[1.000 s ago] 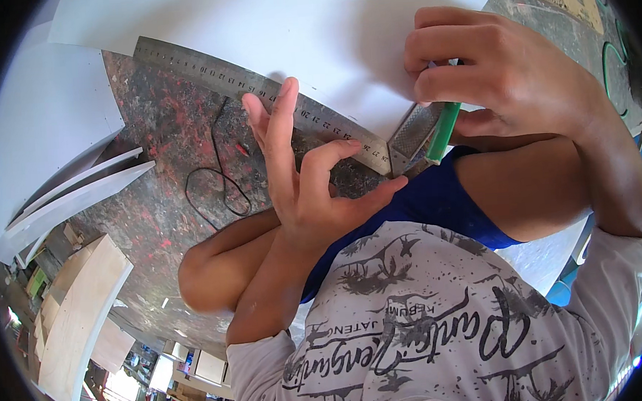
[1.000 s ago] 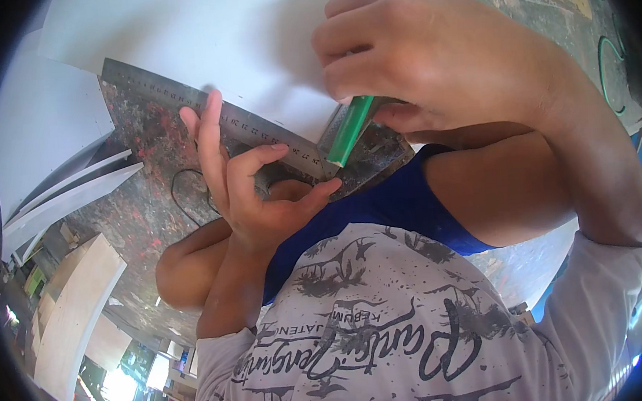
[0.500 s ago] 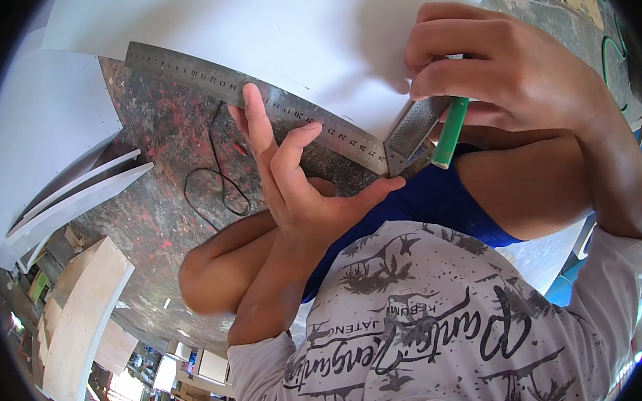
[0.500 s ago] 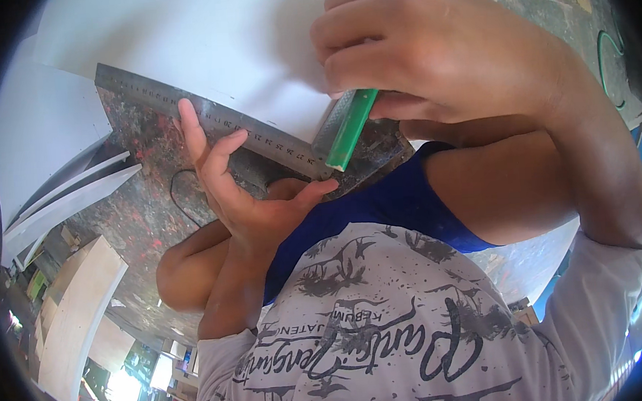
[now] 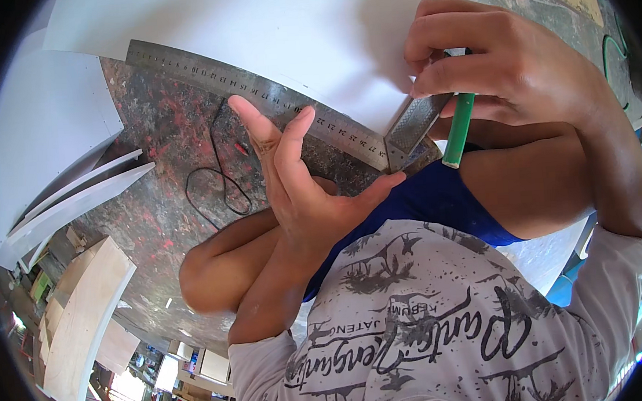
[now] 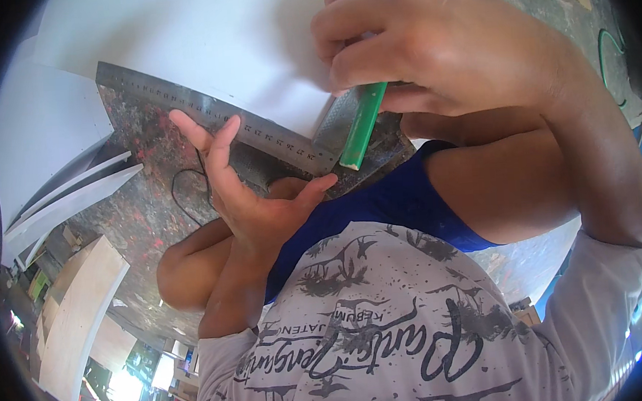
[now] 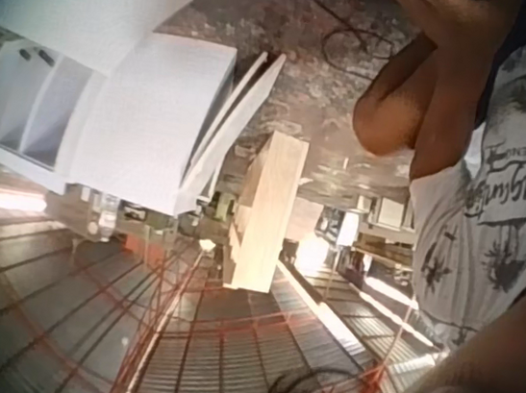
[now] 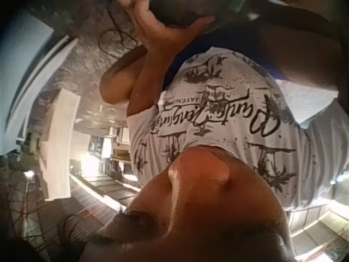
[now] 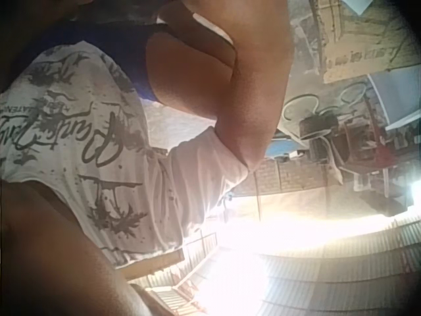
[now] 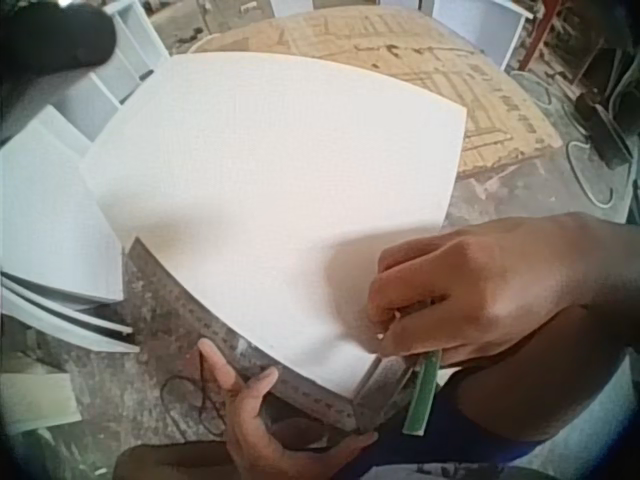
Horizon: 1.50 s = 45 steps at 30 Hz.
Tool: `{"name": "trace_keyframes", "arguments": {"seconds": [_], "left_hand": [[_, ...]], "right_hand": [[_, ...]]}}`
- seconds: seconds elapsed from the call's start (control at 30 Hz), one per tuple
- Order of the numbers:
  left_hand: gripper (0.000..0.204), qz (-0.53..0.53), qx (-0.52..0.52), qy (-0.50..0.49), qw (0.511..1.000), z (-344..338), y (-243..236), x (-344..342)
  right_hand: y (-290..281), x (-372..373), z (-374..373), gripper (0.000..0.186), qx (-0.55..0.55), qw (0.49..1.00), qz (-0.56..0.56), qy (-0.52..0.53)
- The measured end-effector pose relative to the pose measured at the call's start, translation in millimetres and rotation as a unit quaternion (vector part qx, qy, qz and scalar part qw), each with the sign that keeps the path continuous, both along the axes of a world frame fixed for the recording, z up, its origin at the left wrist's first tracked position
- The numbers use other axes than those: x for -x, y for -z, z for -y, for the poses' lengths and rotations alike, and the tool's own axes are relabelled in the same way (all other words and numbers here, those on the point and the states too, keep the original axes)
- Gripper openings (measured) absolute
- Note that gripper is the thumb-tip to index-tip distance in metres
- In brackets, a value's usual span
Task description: The person measures white furniture panels using a metal square and a tape measure, then marks layout lines on one panel with a pencil.
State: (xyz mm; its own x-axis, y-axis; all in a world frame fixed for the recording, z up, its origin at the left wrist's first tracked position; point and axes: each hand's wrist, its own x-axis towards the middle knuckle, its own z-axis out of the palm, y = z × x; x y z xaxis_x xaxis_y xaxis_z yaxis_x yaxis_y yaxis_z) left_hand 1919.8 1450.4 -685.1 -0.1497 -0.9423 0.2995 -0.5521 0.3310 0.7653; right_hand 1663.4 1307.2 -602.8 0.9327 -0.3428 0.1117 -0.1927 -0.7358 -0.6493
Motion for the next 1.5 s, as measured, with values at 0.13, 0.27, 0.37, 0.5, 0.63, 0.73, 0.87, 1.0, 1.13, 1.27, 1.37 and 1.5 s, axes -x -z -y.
{"name": "trace_keyframes", "arguments": {"seconds": [0.13,0.27,0.37,0.5,0.63,0.73,0.87,1.0,1.13,1.27,1.37,1.5], "left_hand": [[0.109,0.042,0.014,0.007,0.999,2,0,0],[0.099,0.112,0.07,-0.014,0.991,3,-1,0],[0.107,0.119,0.026,0.015,0.992,2,-8,-1],[0.106,0.127,0.034,0.022,0.991,3,-7,-1],[0.104,0.127,0.038,0.026,0.991,4,-7,-1],[0.104,0.125,0.036,0.023,0.991,3,-8,0],[0.104,0.126,0.033,0.02,0.991,3,-8,1],[0.103,0.134,0.038,0.024,0.99,4,-10,1],[0.101,0.158,0.035,0.016,0.987,4,-17,2],[0.098,0.201,0.009,0.006,0.98,3,-25,4],[0.096,0.21,0.015,-0.003,0.978,2,-26,1],[0.095,0.237,-0.004,-0.019,0.971,2,-28,0]], "right_hand": [[-1,1,-1,0.039,-0.001,1.0,-0.007,0.001],[1,0,0,0.035,-0.003,1.0,0.002,-0.004],[1,1,-1,0.033,0.0,1.0,0.006,-0.005],[2,1,1,0.032,-0.004,1.0,0.009,-0.008],[4,2,1,0.031,0.001,1.0,0.017,-0.012],[5,2,1,0.031,-0.005,1.0,0.021,-0.009],[5,3,1,0.031,-0.002,1.0,0.024,-0.015],[6,3,1,0.031,-0.01,0.999,0.028,-0.013],[2,2,2,0.028,-0.045,0.999,0.022,-0.002],[-22,-9,2,0.036,-0.14,0.982,0.083,0.095],[-9,-11,0,0.05,-0.235,0.933,0.204,0.18],[-12,5,-4,0.082,-0.221,0.941,0.028,0.256]]}}
